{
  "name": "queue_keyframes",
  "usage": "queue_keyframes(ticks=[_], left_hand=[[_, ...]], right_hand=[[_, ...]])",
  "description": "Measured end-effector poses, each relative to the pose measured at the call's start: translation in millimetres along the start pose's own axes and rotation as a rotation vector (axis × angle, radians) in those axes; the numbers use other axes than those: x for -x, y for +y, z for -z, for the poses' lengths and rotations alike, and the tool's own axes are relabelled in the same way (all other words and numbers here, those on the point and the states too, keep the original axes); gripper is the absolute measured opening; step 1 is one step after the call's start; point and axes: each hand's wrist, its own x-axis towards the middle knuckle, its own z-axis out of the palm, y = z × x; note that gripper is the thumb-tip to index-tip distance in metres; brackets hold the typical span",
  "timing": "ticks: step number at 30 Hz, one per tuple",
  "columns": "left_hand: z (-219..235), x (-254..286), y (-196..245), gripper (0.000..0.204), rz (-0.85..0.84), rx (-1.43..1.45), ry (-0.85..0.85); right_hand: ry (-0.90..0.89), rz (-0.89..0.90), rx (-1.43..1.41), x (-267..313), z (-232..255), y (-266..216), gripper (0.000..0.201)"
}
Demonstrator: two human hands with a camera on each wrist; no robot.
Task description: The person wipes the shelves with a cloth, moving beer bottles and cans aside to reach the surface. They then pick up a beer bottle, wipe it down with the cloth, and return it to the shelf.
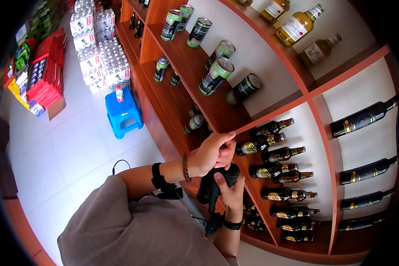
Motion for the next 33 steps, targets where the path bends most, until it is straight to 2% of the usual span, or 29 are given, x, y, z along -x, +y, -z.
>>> queue_keyframes(ticks=[3,4,7,9,11,12,14,16,19,20,23,24,25,27,28,30,32,33], left_hand=[[-9.2,9.2,-10.5,0.069,-0.105,-0.118,0.103],[-9.4,12.5,-6.7,0.071,-0.079,-0.188,0.020],[-2.7,11.5,-3.4,0.070,-0.043,-0.125,0.033],[0.5,10.4,3.3,0.069,0.017,-0.022,0.081],[5.8,11.4,13.0,0.067,0.037,0.051,0.055],[8.8,11.3,16.4,0.066,0.018,0.088,0.051],[13.5,10.7,22.9,0.065,-0.025,0.163,0.037],[18.6,8.7,35.6,0.065,-0.103,0.145,0.024],[21.6,8.9,47.4,0.062,-0.121,0.109,0.007],[21.6,8.5,48.5,0.061,-0.112,0.102,0.003],[18.2,3.1,43.0,0.056,-0.299,0.086,0.086],[15.4,1.4,41.0,0.051,-0.409,0.021,0.135],[8.4,-0.2,38.9,0.048,-0.410,-0.017,0.267],[-15.8,-2.5,46.9,0.043,-0.419,-0.099,0.524],[-14.3,1.3,43.2,0.035,-0.377,-0.064,0.495],[3.6,6.7,24.1,0.034,-0.354,-0.025,0.419],[8.4,11.2,9.9,0.037,-0.328,0.037,0.357],[10.1,14.2,5.6,0.038,-0.327,0.003,0.272]], right_hand=[[-0.013,0.128,0.301,-1.4,-1.4,8.1,0.019],[-0.045,0.109,0.390,-1.6,1.7,8.1,0.024],[-0.056,0.126,0.436,-2.4,-2.8,2.2,0.023],[-0.099,0.082,0.276,-1.5,4.7,-0.5,0.015],[-0.017,-0.068,0.041,-1.6,14.9,10.2,0.011],[-0.055,-0.099,-0.027,-3.2,23.3,17.2,0.023],[-0.099,-0.109,-0.097,1.0,21.5,23.8,0.034],[-0.291,-0.082,-0.104,-1.7,35.8,52.2,0.051],[-0.359,-0.156,-0.101,-5.6,21.1,42.8,0.041],[-0.335,-0.137,-0.091,-6.9,19.0,42.9,0.039],[-0.273,-0.063,-0.007,-11.1,15.2,43.7,0.035],[-0.269,-0.034,0.059,-12.8,17.1,43.6,0.035],[-0.263,-0.007,0.125,-13.2,18.1,43.8,0.034],[-0.136,0.075,0.249,-13.9,12.9,36.4,0.042],[-0.062,0.120,0.318,-12.3,8.1,26.7,0.046],[0.059,0.232,0.482,-13.2,2.5,14.3,0.057],[-0.015,0.242,0.481,-15.4,5.2,13.0,0.059],[-0.049,0.251,0.479,-17.0,8.5,13.0,0.060]])
